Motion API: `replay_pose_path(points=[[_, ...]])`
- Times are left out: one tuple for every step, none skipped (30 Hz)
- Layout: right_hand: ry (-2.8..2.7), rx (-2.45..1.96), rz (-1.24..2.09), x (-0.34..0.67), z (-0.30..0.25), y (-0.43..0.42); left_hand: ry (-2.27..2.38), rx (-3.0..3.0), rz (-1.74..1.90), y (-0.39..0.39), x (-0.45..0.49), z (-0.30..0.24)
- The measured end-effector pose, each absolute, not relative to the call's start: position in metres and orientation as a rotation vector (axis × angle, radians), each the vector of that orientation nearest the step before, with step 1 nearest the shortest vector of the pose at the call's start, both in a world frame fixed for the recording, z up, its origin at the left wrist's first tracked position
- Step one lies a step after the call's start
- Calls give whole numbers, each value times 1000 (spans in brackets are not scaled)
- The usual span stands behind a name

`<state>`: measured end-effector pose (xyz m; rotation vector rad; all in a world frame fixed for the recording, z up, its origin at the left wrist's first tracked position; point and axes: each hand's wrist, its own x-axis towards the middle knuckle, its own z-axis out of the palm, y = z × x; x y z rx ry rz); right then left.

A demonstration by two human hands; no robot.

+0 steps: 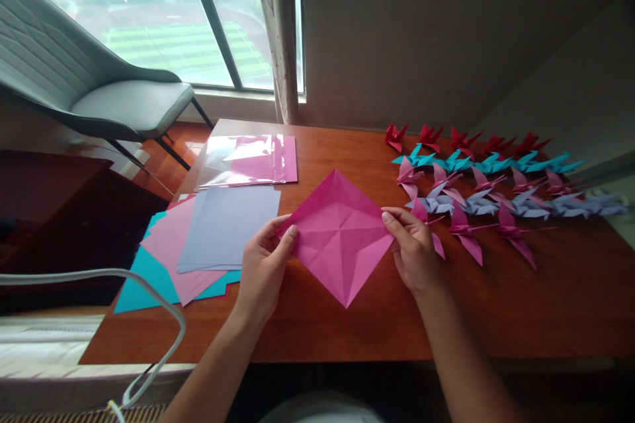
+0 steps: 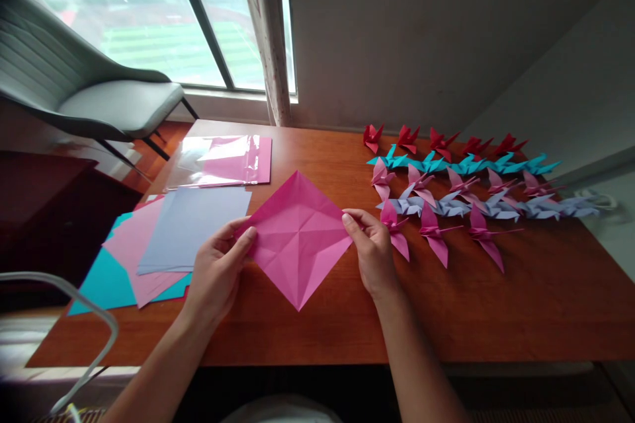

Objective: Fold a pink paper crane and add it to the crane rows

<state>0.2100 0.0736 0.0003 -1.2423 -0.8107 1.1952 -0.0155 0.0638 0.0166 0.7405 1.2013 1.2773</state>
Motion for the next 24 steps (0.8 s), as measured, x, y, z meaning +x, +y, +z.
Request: replay_pose_path(points=[[-834, -1255, 1194, 210, 1, 73, 1206, 742, 1271, 64, -16, 16], [-858, -1267, 1201, 211, 1, 73, 1212, 746, 1262, 64, -17, 16], [-880, -1276, 1216, 211, 1, 73, 1216, 751, 1252, 63, -18, 15], [-896, -1282, 1234, 211, 1, 73, 1217, 751, 1245, 63, -19, 15], [-907, -1284, 1250, 212, 1, 73, 1214, 745, 1243, 63, -19, 15], [-915, -1284, 1263, 212, 1, 72, 1207, 731, 1246, 63, -20, 15], [-919, -1285, 1272, 212, 1, 72, 1195, 712, 1250, 64, -20, 15], [-919, -1285, 1285, 213, 1, 72, 1185, 688, 1254, 64, -20, 16], [-913, -1281, 1309, 213, 1, 72, 1178, 664, 1257, 64, -20, 17], [-898, -1269, 1348, 213, 2, 72, 1175, 643, 1255, 64, -20, 17], [-876, -1251, 1404, 214, 3, 71, 1173, 627, 1252, 65, -20, 18], [-850, -1230, 1467, 214, 5, 71, 1174, 618, 1248, 65, -20, 18], [-823, -1210, 1531, 214, 6, 71, 1176, 612, 1246, 66, -20, 19], [-801, -1195, 1585, 215, 7, 71, 1182, 608, 1249, 66, -20, 19], [-785, -1191, 1627, 215, 8, 71, 1191, 605, 1254, 67, -20, 19], [-774, -1198, 1652, 216, 9, 71, 1203, 599, 1259, 67, -20, 19], [-767, -1210, 1663, 216, 9, 71, 1215, 592, 1264, 67, -20, 19], [-762, -1223, 1666, 217, 9, 71, 1221, 584, 1264, 67, -20, 19], [-757, -1231, 1666, 217, 9, 71, 1220, 577, 1261, 67, -20, 19], [-751, -1233, 1667, 217, 9, 71, 1211, 571, 1256, 67, -20, 20], [-743, -1228, 1670, 218, 8, 71, 1199, 568, 1250, 67, -19, 20], [-735, -1217, 1675, 218, 8, 71, 1188, 567, 1246, 67, -19, 21], [-727, -1206, 1678, 218, 7, 71, 1182, 567, 1242, 67, -19, 21], [-719, -1198, 1675, 219, 6, 71, 1181, 569, 1239, 67, -19, 21]])
